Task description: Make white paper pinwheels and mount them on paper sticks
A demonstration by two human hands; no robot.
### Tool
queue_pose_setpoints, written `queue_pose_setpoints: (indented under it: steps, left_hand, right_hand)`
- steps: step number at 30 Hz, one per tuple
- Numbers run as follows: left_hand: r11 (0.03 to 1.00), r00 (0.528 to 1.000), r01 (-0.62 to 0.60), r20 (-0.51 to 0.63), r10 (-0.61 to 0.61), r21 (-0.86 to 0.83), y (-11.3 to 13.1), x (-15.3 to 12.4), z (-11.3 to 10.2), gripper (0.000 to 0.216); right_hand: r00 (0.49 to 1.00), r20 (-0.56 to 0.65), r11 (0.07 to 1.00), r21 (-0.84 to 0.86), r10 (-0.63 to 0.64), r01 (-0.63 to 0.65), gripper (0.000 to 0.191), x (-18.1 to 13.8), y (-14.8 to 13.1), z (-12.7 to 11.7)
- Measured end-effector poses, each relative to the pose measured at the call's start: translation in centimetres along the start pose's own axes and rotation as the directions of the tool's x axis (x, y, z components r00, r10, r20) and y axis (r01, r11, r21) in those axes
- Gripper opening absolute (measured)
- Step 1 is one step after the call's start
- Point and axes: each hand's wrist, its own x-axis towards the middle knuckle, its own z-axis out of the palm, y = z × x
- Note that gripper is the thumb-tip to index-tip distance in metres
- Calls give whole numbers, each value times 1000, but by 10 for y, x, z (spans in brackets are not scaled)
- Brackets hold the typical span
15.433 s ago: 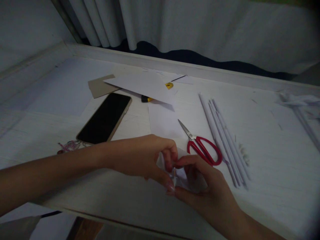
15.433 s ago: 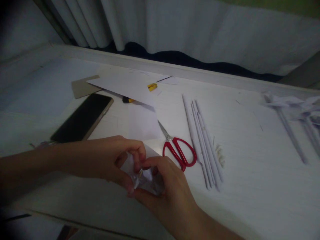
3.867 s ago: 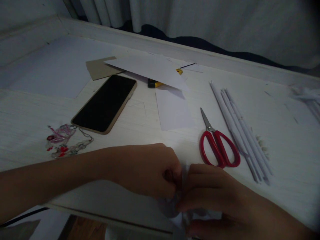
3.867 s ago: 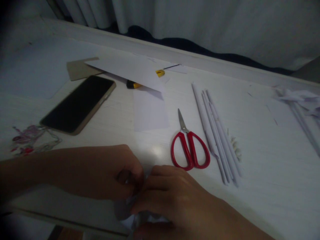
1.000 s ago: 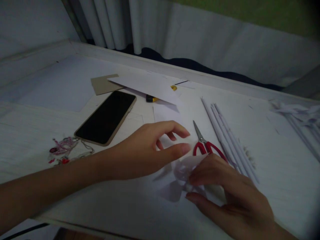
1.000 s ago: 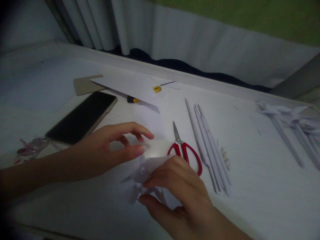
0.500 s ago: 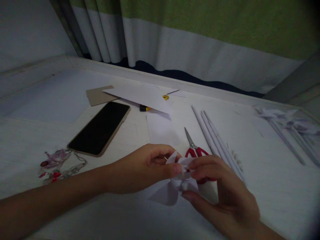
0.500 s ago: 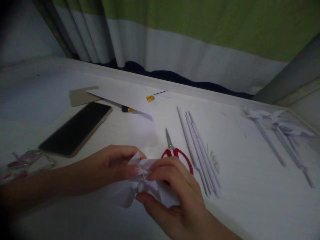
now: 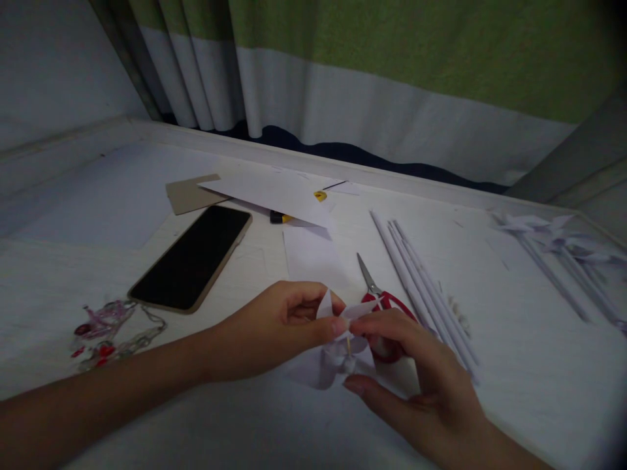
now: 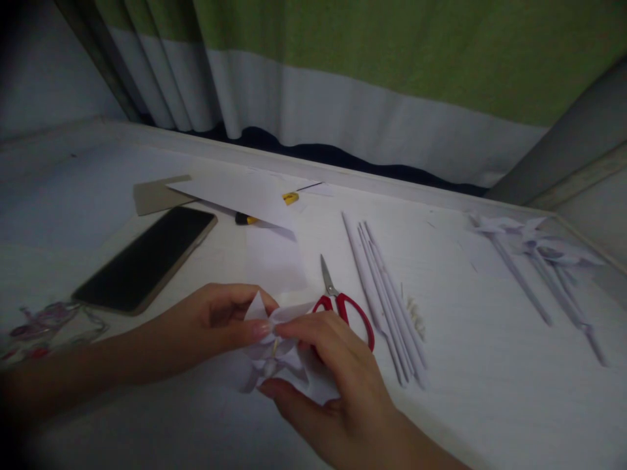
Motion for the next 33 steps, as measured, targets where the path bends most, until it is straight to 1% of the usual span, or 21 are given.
queue_pose_setpoints:
  steps: [5,8,10,13,17,20,22,23,25,28,29,31,33]
  left_hand:
    - [999,999,33,-35,-33,-11,3,0,4,8]
    - [999,998,20,-63,-18,33,4,-1,6,10]
    - [996,997,49,-70,-43,73,5,-1,7,13]
    - [986,991,114,-89,-104,123,8,-2,7,18]
    - [984,987,117,-124,-101,134,9,-2,8,20]
    - [987,988,117,-110,-105,110,5,-2,7,21]
    - [989,990,109,-98,-99,99,2,-1,6,21]
    - [990,991,105,-87,-97,92,0,-1,5,20]
    - [993,994,98,-52,-94,70,-3,0,5,19]
    - [994,993,114,17,-114,3,-5,-1,6,17]
    - [993,993,116,25,-116,-18,-6,-1,7,18]
    - [993,993,115,23,-114,-42,-6,-1,7,21]
    - [994,996,94,3,-94,-50,-6,-1,5,27]
  right_hand:
    - [1000,17,1000,3,-6,6,46,1,-1,0]
    - [1000,23,1000,-2,15,-15,44,1,-2,1]
    - [999,16,999,14,31,-31,45,0,-1,3]
    - [999,-4,996,71,46,-46,51,-3,-2,4]
    - [997,-11,993,85,82,-81,57,-7,-3,1]
    - [997,-76,1000,18,25,-24,48,-6,-2,-6]
    - [991,-128,997,-70,-42,33,40,-4,-1,-10]
    - [989,-133,993,-110,-65,51,38,-2,-1,-11]
    - [992,-93,987,-141,-87,74,38,2,-1,-12]
    - [997,26,994,-76,-78,80,34,6,-3,-9]
    - [996,46,996,-51,-74,77,31,7,-4,-9]
    - [996,49,997,-24,-69,70,28,8,-5,-8]
    - [998,3,998,-13,-56,56,27,9,-4,-8]
